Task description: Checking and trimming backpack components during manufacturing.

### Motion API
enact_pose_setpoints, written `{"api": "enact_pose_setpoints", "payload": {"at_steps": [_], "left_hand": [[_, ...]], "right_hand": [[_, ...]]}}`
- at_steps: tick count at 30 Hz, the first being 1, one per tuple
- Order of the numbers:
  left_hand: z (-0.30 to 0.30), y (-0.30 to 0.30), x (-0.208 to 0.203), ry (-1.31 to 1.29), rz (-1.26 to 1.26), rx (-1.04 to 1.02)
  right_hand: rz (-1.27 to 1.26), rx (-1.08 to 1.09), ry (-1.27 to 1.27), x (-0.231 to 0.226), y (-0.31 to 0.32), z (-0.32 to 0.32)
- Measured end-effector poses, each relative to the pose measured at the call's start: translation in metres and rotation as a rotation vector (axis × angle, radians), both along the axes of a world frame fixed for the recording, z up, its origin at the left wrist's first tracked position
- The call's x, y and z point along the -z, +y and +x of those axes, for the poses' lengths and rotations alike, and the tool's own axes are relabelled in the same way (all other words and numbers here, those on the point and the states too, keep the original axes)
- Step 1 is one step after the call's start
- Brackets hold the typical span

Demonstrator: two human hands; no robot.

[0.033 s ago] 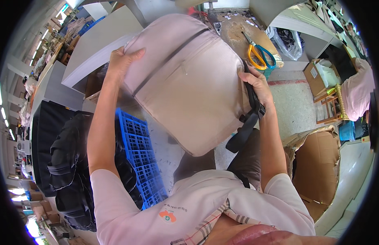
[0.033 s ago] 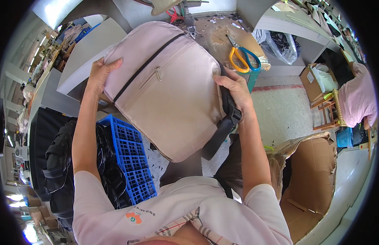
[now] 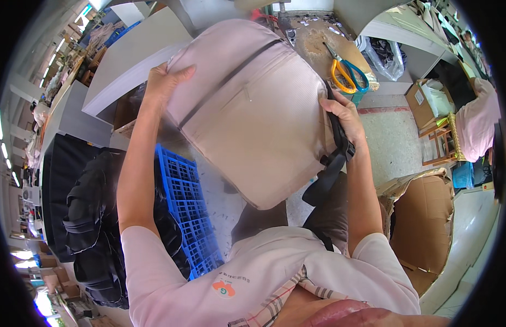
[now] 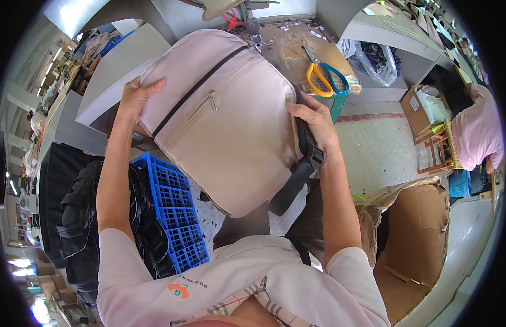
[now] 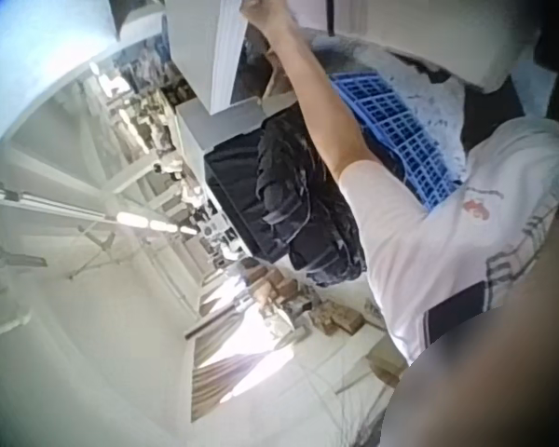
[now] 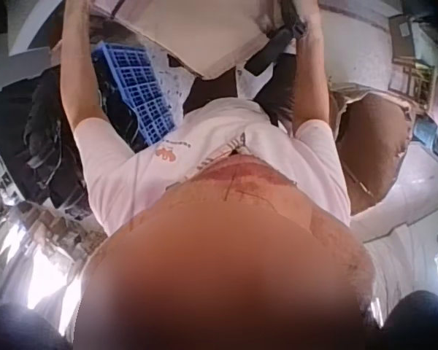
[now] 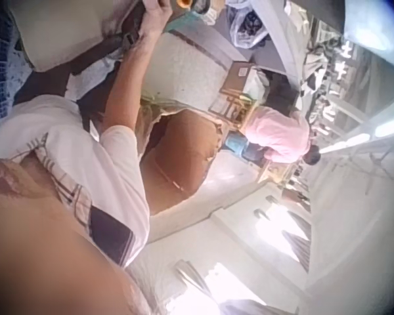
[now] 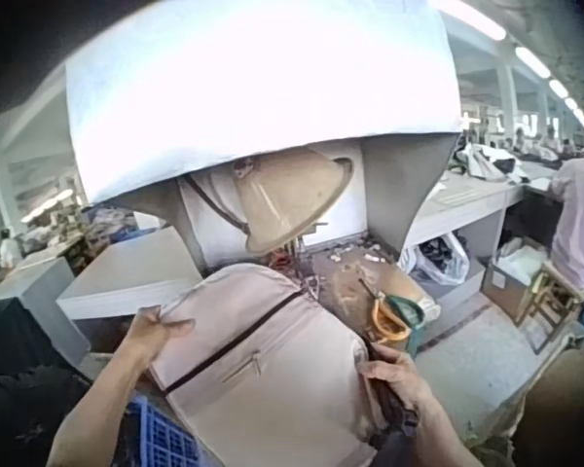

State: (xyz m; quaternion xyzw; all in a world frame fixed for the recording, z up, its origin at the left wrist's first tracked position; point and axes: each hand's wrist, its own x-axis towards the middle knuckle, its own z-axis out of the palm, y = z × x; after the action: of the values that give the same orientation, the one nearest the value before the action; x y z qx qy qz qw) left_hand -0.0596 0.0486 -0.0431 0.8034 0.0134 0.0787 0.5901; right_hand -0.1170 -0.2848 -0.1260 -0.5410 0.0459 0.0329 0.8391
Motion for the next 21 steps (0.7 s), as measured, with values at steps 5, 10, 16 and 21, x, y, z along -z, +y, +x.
{"api": "enact_pose_setpoints", "payload": {"at_steps": [5,10,16,21], "left_hand": [[-0.006,-0.009,0.006,-0.01,0.0,0.042],[-0.01,-0.017,0.002,0.023,0.056,0.01],[-0.006,-0.01,0.015,-0.014,0.005,0.017],[-0.005,-0.007,0.013,0.003,-0.003,0.005]], "right_hand": [[0.038,0.011,0.032,0.013,-0.009,-0.01],[0.068,0.039,0.042,0.006,-0.009,-0.016],[0.045,0.029,0.024,0.009,-0.009,-0.013],[0.034,0.022,0.031,0.007,-0.007,-0.012]]}}
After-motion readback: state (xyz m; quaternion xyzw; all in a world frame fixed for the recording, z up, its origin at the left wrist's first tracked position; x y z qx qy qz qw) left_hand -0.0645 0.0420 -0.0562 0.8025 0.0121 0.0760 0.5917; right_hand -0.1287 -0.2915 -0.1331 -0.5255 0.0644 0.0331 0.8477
